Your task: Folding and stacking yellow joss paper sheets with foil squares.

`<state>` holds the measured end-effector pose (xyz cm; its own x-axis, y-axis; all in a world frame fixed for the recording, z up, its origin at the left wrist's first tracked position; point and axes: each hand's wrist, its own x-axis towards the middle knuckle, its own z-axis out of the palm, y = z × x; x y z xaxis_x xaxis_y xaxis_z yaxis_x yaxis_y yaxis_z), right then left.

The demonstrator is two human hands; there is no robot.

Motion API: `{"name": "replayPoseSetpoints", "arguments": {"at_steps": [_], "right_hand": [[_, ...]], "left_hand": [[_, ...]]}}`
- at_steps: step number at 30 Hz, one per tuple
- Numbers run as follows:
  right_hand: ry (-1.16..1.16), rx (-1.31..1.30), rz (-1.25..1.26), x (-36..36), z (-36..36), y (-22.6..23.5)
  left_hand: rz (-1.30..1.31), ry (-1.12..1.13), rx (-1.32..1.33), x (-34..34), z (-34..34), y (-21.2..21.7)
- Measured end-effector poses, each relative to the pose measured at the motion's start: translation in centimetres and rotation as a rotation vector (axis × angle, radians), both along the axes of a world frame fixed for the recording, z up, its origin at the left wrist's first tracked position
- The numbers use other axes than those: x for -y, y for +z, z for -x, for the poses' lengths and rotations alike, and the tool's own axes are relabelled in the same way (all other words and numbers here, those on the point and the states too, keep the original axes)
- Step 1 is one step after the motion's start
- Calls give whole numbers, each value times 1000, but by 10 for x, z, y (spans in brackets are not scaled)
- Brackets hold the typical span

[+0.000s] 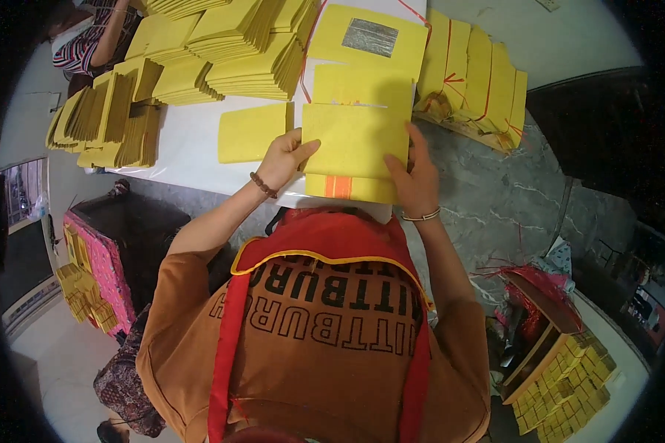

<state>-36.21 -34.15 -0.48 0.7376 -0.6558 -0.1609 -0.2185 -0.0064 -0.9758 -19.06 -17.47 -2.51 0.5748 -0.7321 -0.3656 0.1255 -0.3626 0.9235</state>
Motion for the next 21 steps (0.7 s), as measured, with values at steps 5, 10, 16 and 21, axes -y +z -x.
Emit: {"name": "replayPoseSetpoints", "arguments": {"at_steps": [5,10,16,21], "right_hand": [[11,-34,208,5,1,-16],[7,-118,191,3,-2,-17],[-47,-79,225,3,-4,-26],[-51,-111,225,0,-8,-16]], "left_hand": [[-11,11,-19,4,-3,-2],[-5,47,-50,6,0,9],[-1,53,-126,8,-2,18],[43,91,-156,9,-1,20]]}}
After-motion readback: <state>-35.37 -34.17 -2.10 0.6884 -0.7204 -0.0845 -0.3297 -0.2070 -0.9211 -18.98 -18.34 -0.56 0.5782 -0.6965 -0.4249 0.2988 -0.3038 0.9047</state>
